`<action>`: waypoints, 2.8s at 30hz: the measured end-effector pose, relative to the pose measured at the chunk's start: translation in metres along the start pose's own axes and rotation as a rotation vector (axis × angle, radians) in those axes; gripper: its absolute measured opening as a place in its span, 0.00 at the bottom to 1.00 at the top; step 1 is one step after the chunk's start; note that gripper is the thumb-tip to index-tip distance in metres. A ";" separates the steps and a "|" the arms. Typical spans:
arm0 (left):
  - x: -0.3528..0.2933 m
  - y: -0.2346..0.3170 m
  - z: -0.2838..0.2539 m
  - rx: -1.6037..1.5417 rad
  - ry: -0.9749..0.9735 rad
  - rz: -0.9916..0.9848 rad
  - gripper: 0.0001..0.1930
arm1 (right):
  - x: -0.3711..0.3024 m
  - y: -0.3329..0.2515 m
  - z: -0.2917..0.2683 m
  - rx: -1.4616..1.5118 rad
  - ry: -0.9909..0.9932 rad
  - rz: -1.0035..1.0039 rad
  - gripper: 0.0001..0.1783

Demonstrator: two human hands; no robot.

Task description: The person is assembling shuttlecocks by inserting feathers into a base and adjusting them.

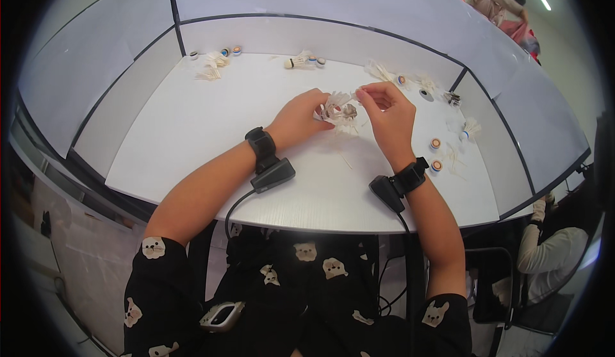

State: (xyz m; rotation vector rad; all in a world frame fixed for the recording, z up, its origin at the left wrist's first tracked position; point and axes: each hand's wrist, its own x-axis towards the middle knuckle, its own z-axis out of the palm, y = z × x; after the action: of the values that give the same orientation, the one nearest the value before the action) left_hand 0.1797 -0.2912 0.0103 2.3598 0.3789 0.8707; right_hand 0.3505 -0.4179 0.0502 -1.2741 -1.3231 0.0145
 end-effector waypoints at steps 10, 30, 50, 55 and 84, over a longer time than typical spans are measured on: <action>0.000 -0.001 0.001 -0.040 0.058 0.030 0.17 | 0.000 -0.007 -0.002 -0.004 -0.051 0.015 0.07; 0.001 -0.010 0.005 -0.078 0.052 -0.012 0.18 | 0.002 -0.007 -0.006 -0.108 -0.105 0.022 0.07; 0.000 -0.006 0.004 -0.103 0.057 0.015 0.20 | 0.002 -0.003 -0.005 -0.116 -0.047 0.006 0.08; 0.001 -0.008 0.004 -0.057 0.053 0.024 0.21 | 0.001 0.000 -0.002 -0.108 -0.023 -0.023 0.08; 0.003 -0.005 0.004 -0.072 0.084 0.054 0.21 | -0.002 -0.001 0.000 -0.056 -0.106 0.050 0.07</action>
State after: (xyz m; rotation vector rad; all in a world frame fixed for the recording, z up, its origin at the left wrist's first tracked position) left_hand 0.1844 -0.2871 0.0063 2.2820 0.3136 0.9951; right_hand 0.3491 -0.4193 0.0488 -1.3698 -1.3904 0.0814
